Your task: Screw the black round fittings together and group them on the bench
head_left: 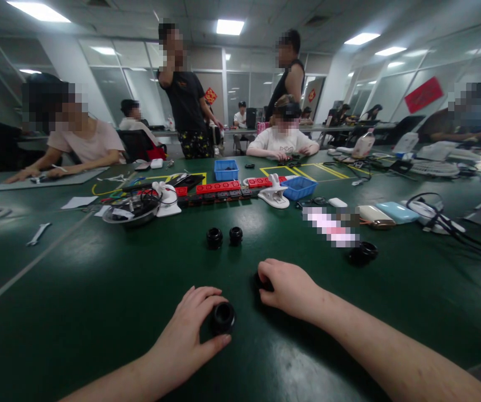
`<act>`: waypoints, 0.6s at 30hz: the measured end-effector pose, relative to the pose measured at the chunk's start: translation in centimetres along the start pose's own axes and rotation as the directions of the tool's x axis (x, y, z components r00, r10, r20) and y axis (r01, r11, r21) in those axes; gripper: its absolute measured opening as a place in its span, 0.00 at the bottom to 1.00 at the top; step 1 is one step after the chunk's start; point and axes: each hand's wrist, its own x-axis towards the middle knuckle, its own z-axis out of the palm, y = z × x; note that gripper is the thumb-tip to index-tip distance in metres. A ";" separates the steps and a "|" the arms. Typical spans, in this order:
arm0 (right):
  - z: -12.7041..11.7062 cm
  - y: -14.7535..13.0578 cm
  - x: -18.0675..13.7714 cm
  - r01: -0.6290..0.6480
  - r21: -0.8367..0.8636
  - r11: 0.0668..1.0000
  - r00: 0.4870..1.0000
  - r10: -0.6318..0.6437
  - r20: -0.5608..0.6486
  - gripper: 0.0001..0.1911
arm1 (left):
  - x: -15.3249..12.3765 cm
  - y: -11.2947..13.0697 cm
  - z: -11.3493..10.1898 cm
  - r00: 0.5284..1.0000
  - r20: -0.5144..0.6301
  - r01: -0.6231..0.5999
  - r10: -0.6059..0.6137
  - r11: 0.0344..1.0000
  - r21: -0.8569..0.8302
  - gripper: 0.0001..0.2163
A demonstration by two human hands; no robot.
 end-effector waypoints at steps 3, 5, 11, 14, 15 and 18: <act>-0.1 -0.2 -0.1 -0.003 -0.006 1.000 1.000 0.003 0.010 0.12 | 0.1 -0.2 0.1 1.000 -0.011 -0.016 0.016 1.000 0.009 0.17; -0.1 -0.3 -0.2 0.004 -0.008 1.000 1.000 -0.004 0.017 0.16 | 0.1 -0.3 0.2 1.000 -0.011 -0.023 0.023 1.000 0.012 0.17; 0.3 0.0 -0.1 0.028 -0.016 0.999 0.999 -0.028 0.025 0.23 | 0.1 -0.3 0.1 1.000 -0.007 -0.024 0.024 1.000 0.020 0.18; 0.6 0.2 0.0 0.058 -0.015 0.998 0.998 -0.058 0.019 0.25 | 0.1 -0.3 0.2 1.000 0.006 -0.027 0.027 0.999 0.017 0.18; 0.7 0.3 0.0 0.071 -0.015 0.997 0.997 -0.070 0.016 0.26 | 0.2 -0.3 0.2 1.000 0.011 -0.026 0.026 1.000 0.015 0.18; 1.0 0.2 0.0 0.107 -0.019 0.994 0.994 -0.107 -0.012 0.30 | 0.2 -0.3 0.1 0.999 0.019 -0.026 0.026 1.000 0.017 0.18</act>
